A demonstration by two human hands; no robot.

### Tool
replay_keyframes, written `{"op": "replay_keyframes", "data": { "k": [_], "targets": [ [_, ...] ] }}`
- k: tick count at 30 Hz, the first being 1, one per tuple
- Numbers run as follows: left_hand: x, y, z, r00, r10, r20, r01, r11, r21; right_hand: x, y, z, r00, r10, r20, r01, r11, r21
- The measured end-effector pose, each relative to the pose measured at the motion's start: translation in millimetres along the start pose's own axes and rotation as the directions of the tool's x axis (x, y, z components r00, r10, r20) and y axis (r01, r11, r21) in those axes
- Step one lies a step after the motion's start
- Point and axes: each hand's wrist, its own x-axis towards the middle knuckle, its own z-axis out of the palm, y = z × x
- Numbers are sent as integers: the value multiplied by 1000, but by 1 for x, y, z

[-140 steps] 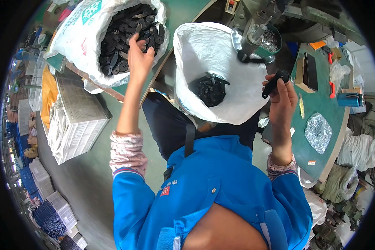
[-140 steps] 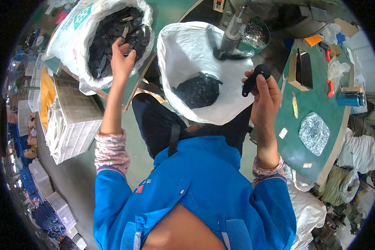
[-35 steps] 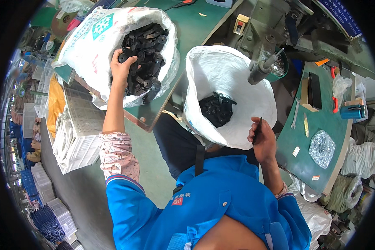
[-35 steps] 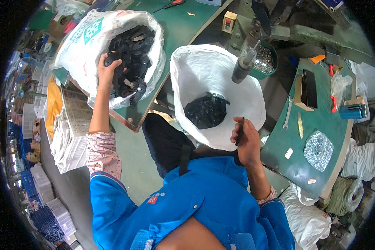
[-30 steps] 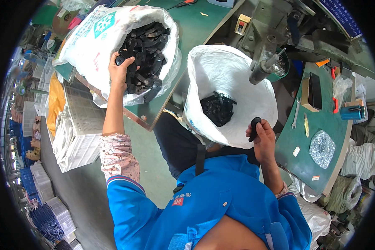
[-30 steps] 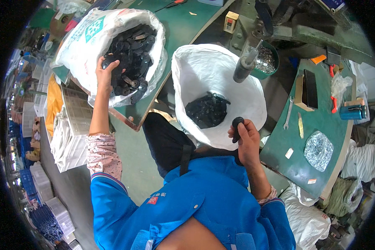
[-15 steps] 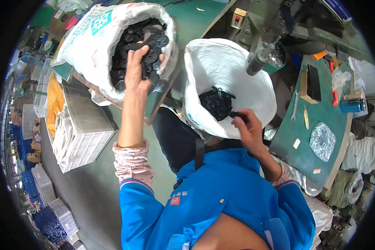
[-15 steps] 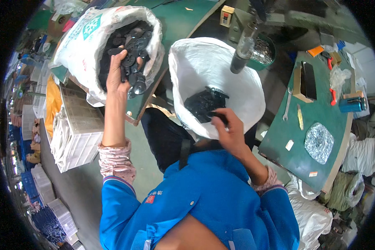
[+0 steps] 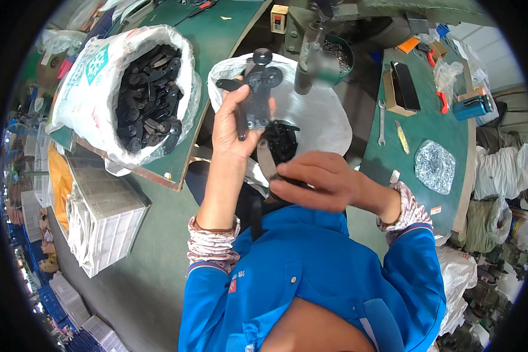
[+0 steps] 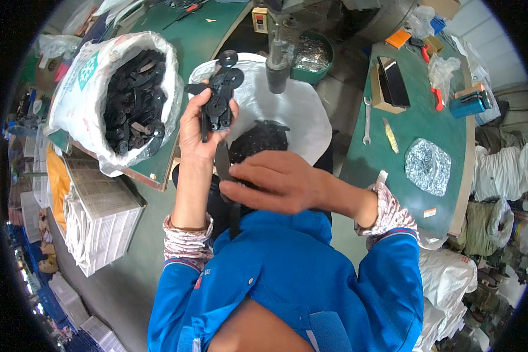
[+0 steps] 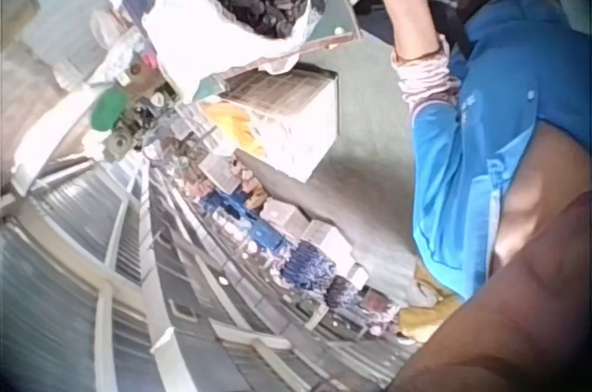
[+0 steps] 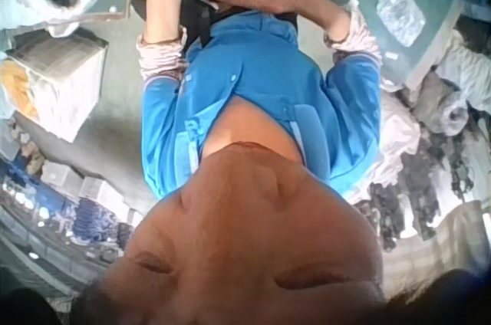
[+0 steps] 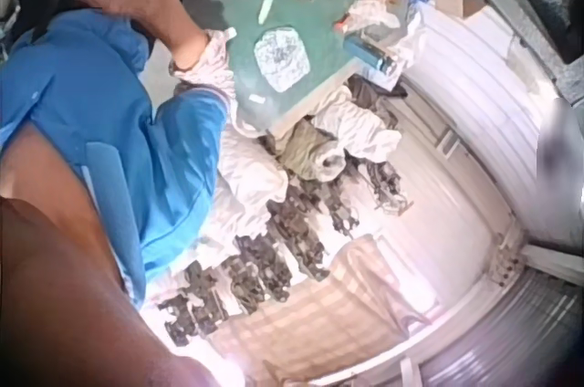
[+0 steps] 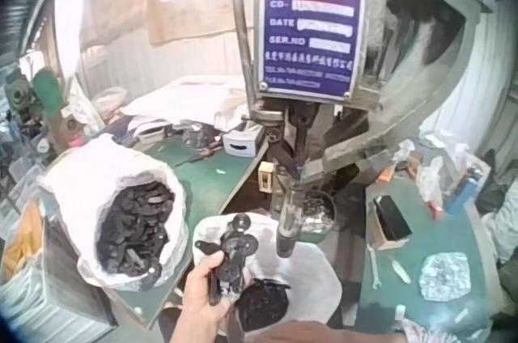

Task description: The person repeatedly picks black plastic components from a white sack, attaches a small black cap to each using a vertical press-like tool, and places the assembled units into a second white sack. The process is continuous and repetitive throughout the clip.

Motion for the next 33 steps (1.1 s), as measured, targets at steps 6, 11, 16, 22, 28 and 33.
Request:
{"op": "replay_keyframes", "data": {
  "k": [6,11,16,22,28,33],
  "targets": [
    [-25,-7,-1,977,146,154,-184,944,275,14,47,-53,495,865,-85,-775,484,406],
    [-34,-11,-6,980,123,156,-166,939,301,38,86,-70,404,915,3,-761,334,556],
    [-43,-15,-15,968,123,220,-186,937,297,46,119,-64,389,914,117,-814,282,508],
    [-52,-14,-27,975,144,167,-193,923,332,42,104,-50,214,951,223,-847,67,527],
    [-60,-21,-34,983,80,165,-126,948,292,-11,54,19,277,934,226,-736,56,674],
    [-65,-22,-35,986,74,150,-116,950,291,-5,64,35,290,944,155,-402,-27,915]
  ]
}}
